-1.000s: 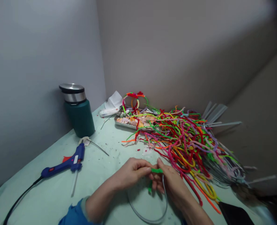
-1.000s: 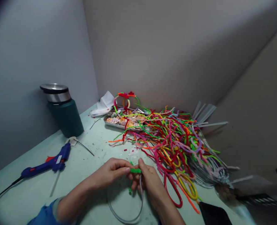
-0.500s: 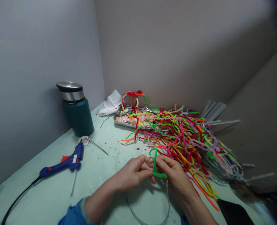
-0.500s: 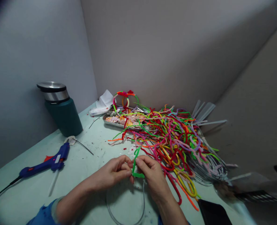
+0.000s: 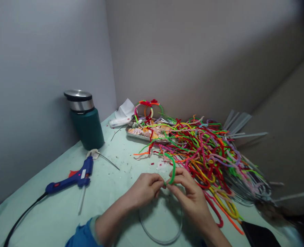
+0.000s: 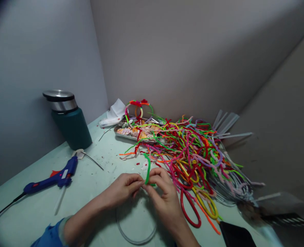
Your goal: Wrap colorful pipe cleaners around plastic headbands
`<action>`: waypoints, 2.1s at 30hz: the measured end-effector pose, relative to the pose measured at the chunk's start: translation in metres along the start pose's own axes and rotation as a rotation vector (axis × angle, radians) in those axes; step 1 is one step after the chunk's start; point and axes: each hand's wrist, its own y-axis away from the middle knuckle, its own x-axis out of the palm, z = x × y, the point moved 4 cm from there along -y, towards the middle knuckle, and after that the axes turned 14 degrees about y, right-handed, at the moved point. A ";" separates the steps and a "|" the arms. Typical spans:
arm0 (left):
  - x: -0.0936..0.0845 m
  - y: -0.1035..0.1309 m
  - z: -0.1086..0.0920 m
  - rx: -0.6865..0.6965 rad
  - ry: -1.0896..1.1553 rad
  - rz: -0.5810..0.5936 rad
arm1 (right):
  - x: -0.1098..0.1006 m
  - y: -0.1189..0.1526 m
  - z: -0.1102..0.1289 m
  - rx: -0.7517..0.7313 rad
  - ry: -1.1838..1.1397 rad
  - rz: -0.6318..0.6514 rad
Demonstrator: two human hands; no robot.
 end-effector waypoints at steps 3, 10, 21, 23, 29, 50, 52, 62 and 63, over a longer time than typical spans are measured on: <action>-0.004 -0.003 0.004 -0.018 0.047 -0.054 | 0.002 0.003 0.010 -0.218 0.219 0.031; -0.006 -0.004 0.005 -0.048 0.184 -0.064 | 0.007 0.004 0.018 -0.473 0.546 0.027; -0.009 -0.003 -0.007 0.070 0.204 -0.077 | -0.008 0.005 -0.008 0.158 -0.058 -0.130; -0.010 -0.002 -0.013 0.102 0.213 -0.084 | -0.001 0.006 -0.019 0.362 -0.184 -0.098; -0.009 0.000 -0.016 0.130 0.259 -0.114 | 0.044 0.017 -0.014 0.597 -0.649 0.374; -0.013 0.001 -0.018 0.074 0.404 -0.070 | 0.051 0.020 -0.017 0.691 -1.033 0.327; -0.012 0.002 -0.017 0.056 0.386 -0.019 | 0.049 0.018 -0.020 0.698 -1.047 0.300; -0.002 0.004 -0.003 -0.145 0.287 0.139 | 0.011 0.005 -0.023 0.512 -0.343 0.128; -0.002 0.004 -0.002 -0.149 0.262 0.136 | 0.008 0.003 -0.021 0.457 -0.262 0.131</action>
